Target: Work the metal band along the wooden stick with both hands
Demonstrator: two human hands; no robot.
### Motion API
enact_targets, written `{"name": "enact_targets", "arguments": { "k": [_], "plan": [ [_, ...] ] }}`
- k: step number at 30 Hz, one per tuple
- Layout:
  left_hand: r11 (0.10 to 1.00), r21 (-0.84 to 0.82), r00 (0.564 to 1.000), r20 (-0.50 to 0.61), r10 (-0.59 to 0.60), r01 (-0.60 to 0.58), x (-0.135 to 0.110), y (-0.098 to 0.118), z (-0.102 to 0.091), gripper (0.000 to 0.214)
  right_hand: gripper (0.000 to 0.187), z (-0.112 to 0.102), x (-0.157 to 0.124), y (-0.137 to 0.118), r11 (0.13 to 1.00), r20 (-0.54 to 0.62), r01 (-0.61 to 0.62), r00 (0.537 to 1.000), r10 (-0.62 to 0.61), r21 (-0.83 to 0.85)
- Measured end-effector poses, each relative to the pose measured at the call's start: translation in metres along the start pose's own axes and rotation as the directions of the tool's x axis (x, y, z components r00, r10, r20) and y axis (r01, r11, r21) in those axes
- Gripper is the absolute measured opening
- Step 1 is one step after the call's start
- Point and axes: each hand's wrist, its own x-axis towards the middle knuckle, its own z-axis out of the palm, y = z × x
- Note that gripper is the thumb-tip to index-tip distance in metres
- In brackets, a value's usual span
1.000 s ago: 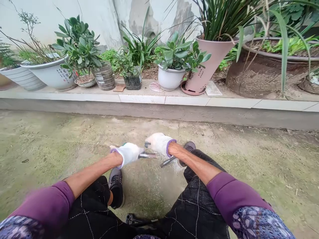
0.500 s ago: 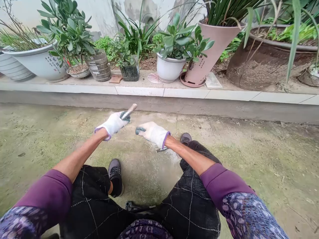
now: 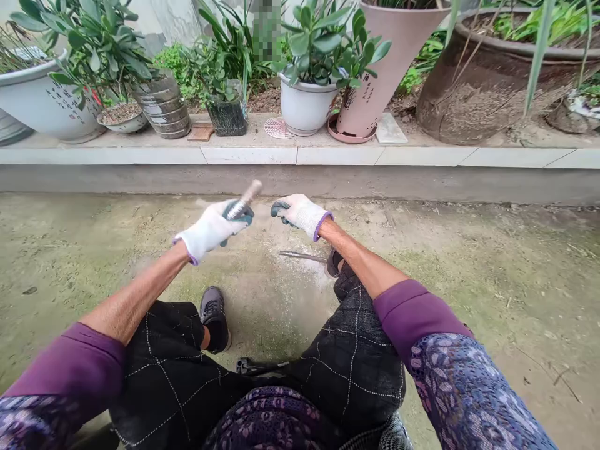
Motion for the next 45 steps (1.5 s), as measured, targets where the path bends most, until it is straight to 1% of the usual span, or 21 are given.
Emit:
{"name": "enact_targets", "arguments": {
  "k": [2,3,5,7,8,10,12,14,16,18,20,23,26,29,32,34,35,38,40,43,45],
  "plan": [
    [0.984,-0.149,0.986,-0.121,-0.113,0.094,0.006,-0.010,-0.016,0.029,0.026,0.010,-0.006,-0.007,0.999,0.030,0.043,0.999,-0.042,-0.007],
    [0.980,-0.151,0.976,-0.153,-0.153,0.129,0.010,-0.016,-0.022,0.030,0.024,0.017,-0.010,-0.012,0.993,0.066,0.107,0.992,-0.104,-0.047],
    [0.978,-0.008,0.963,-0.173,-0.205,0.206,0.018,-0.031,-0.028,0.027,0.020,0.030,-0.017,-0.026,0.957,0.140,0.250,0.963,-0.230,-0.147],
    [0.923,0.291,0.967,-0.112,-0.227,0.251,0.024,-0.043,-0.024,0.025,0.016,0.036,-0.020,-0.038,0.932,0.163,0.317,0.943,-0.290,-0.174],
    [0.865,0.448,0.972,-0.041,-0.231,0.224,0.025,-0.047,-0.018,0.024,0.017,0.035,-0.019,-0.042,0.927,0.155,0.331,0.939,-0.306,-0.175],
    [0.743,0.667,0.957,0.173,-0.232,0.060,0.021,-0.046,0.000,0.025,0.023,0.027,-0.011,-0.041,0.928,0.098,0.325,0.945,-0.312,-0.182],
    [0.707,0.691,0.899,0.393,-0.191,-0.152,0.011,-0.035,0.018,0.027,0.023,0.014,0.002,-0.030,0.926,-0.012,0.295,0.952,-0.307,-0.234],
    [0.710,0.650,0.886,0.457,-0.081,-0.271,0.001,-0.018,0.029,0.032,0.022,0.004,0.015,-0.014,0.945,-0.052,0.203,0.973,-0.223,-0.258],
    [0.755,0.602,0.917,0.398,-0.001,-0.261,-0.004,-0.003,0.026,0.031,0.023,0.001,0.020,-0.001,0.966,-0.006,0.159,0.986,-0.164,-0.203],
    [0.846,0.502,0.964,0.261,0.046,-0.177,-0.002,0.003,0.013,0.028,0.026,0.007,0.017,0.003,0.975,0.041,0.161,0.987,-0.156,-0.156],
    [0.919,0.381,0.992,0.109,0.068,-0.105,0.005,-0.003,-0.005,0.027,0.029,0.020,0.006,-0.002,0.970,0.077,0.195,0.980,-0.186,-0.143],
    [0.927,0.374,0.999,-0.015,-0.037,0.040,0.016,-0.025,-0.022,0.028,0.027,0.044,-0.014,-0.021,0.954,0.134,0.260,0.961,-0.241,-0.148],
    [0.823,0.553,0.981,0.047,-0.188,0.131,0.020,-0.042,-0.017,0.028,0.021,0.056,-0.029,-0.041,0.930,0.191,0.319,0.939,-0.285,-0.181],
    [0.700,0.714,0.943,0.212,-0.256,0.030,0.013,-0.037,0.003,0.030,0.025,0.043,-0.029,-0.052,0.856,0.196,0.389,0.920,-0.339,-0.342],
    [0.661,0.736,0.897,0.381,-0.224,-0.147,0.003,-0.017,0.020,0.036,0.026,0.015,-0.013,-0.044,0.841,0.065,0.274,0.959,-0.277,-0.467],
    [0.687,0.698,0.891,0.422,-0.166,-0.203,-0.002,-0.003,0.024,0.037,0.026,0.001,0.001,-0.030,0.875,-0.012,0.197,0.974,-0.226,-0.442],
    [0.721,0.661,0.902,0.414,-0.120,-0.207,-0.004,0.002,0.023,0.035,0.025,-0.003,0.006,-0.022,0.895,-0.021,0.202,0.973,-0.229,-0.398],
    [0.885,0.439,0.961,0.276,0.034,-0.157,-0.004,0.007,0.012,0.027,0.025,0.002,0.010,-0.004,0.960,0.006,0.164,0.986,-0.167,-0.227],
    [0.966,0.244,0.988,0.141,0.057,-0.091,-0.002,0.004,0.001,0.025,0.027,0.013,0.004,-0.002,0.986,0.053,0.114,0.993,-0.108,-0.123],
    [0.992,0.080,0.996,-0.012,-0.094,0.094,0.002,-0.008,-0.015,0.031,0.026,0.031,-0.015,-0.017,0.970,0.125,0.201,0.975,-0.185,-0.133],
    [0.974,0.119,0.980,-0.078,-0.186,0.194,0.008,-0.018,-0.023,0.034,0.023,0.038,-0.028,-0.034,0.914,0.176,0.310,0.947,-0.270,-0.263]
  ]
}}
